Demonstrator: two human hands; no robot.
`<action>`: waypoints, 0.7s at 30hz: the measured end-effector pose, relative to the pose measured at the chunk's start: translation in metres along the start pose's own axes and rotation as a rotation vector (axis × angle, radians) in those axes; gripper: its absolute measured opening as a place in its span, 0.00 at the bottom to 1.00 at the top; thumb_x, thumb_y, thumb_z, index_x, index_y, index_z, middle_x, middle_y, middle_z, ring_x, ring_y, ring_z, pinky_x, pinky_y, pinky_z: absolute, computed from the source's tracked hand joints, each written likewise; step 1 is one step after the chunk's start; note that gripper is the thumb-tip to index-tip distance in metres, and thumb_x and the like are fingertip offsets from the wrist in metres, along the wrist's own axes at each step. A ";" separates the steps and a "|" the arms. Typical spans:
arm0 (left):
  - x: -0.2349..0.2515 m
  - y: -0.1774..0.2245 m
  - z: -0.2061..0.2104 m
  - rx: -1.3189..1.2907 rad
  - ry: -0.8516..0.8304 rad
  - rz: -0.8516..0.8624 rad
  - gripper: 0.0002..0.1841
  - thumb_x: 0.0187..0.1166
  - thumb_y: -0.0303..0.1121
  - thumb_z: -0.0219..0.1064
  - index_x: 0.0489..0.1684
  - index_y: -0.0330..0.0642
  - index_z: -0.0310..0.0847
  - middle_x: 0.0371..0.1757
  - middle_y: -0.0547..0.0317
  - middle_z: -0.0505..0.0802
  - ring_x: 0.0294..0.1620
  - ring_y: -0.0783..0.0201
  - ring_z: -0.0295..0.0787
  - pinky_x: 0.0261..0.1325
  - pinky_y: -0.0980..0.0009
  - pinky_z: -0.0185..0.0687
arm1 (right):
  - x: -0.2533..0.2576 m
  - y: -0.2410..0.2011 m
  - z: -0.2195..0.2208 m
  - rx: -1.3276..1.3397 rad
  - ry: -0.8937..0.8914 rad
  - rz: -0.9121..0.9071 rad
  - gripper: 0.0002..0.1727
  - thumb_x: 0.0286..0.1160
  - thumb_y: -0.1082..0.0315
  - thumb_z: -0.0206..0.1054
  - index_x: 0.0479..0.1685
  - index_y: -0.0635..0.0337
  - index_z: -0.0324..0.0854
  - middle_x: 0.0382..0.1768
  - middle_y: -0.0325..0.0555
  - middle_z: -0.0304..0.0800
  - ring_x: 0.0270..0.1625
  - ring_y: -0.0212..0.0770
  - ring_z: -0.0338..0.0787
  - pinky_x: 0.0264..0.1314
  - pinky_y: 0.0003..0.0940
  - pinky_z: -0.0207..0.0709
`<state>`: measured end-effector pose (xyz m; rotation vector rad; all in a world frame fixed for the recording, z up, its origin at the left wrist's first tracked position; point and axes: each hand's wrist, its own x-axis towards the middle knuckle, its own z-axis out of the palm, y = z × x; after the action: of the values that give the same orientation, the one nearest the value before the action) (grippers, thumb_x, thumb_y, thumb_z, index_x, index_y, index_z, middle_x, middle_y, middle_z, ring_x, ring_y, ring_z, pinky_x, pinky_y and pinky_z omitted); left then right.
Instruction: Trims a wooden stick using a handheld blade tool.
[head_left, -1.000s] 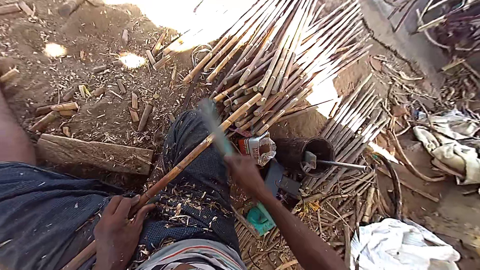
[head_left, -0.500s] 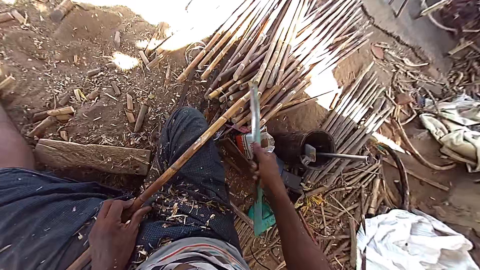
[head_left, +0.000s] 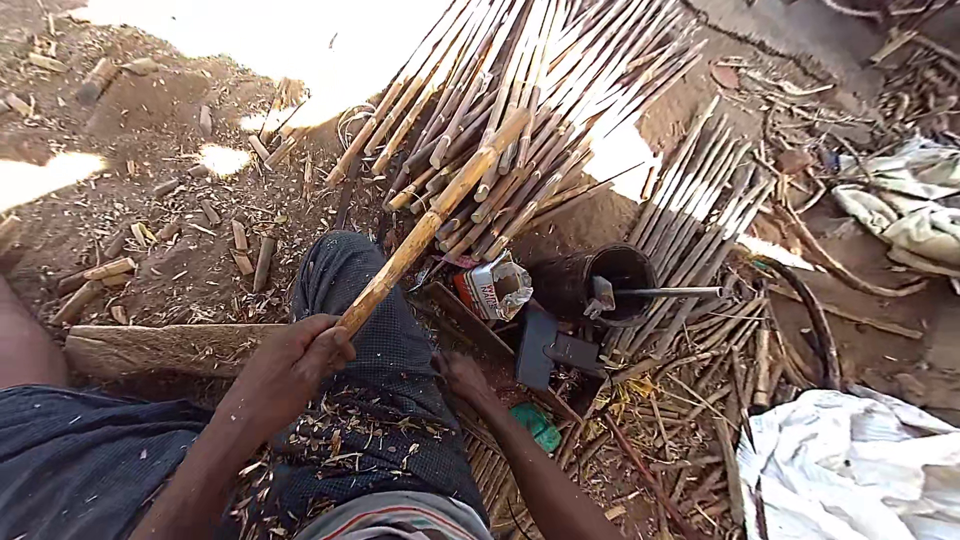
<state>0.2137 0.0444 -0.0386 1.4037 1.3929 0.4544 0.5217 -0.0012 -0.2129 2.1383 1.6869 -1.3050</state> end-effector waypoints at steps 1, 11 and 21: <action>0.006 0.006 0.002 -0.073 -0.040 -0.044 0.13 0.92 0.40 0.56 0.54 0.49 0.86 0.39 0.64 0.94 0.36 0.65 0.92 0.40 0.66 0.90 | 0.001 -0.006 0.002 -0.017 0.042 -0.040 0.27 0.92 0.47 0.50 0.48 0.60 0.88 0.42 0.61 0.92 0.49 0.63 0.92 0.51 0.67 0.81; 0.035 -0.001 0.028 -0.279 -0.090 -0.193 0.18 0.93 0.45 0.53 0.55 0.46 0.88 0.29 0.60 0.86 0.19 0.68 0.74 0.24 0.76 0.71 | 0.066 -0.008 0.016 -0.395 0.416 -0.175 0.22 0.76 0.75 0.65 0.71 0.65 0.77 0.60 0.70 0.85 0.58 0.70 0.89 0.46 0.64 0.86; 0.031 -0.013 0.014 -0.133 -0.026 -0.112 0.18 0.83 0.55 0.66 0.54 0.52 0.84 0.30 0.62 0.86 0.27 0.63 0.81 0.33 0.61 0.78 | -0.041 -0.042 -0.038 0.152 0.458 -0.120 0.27 0.85 0.61 0.60 0.82 0.53 0.72 0.39 0.56 0.91 0.38 0.54 0.91 0.46 0.59 0.84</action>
<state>0.2269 0.0635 -0.0675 1.2143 1.3865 0.4455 0.5062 0.0060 -0.1454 2.6188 1.9576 -1.0537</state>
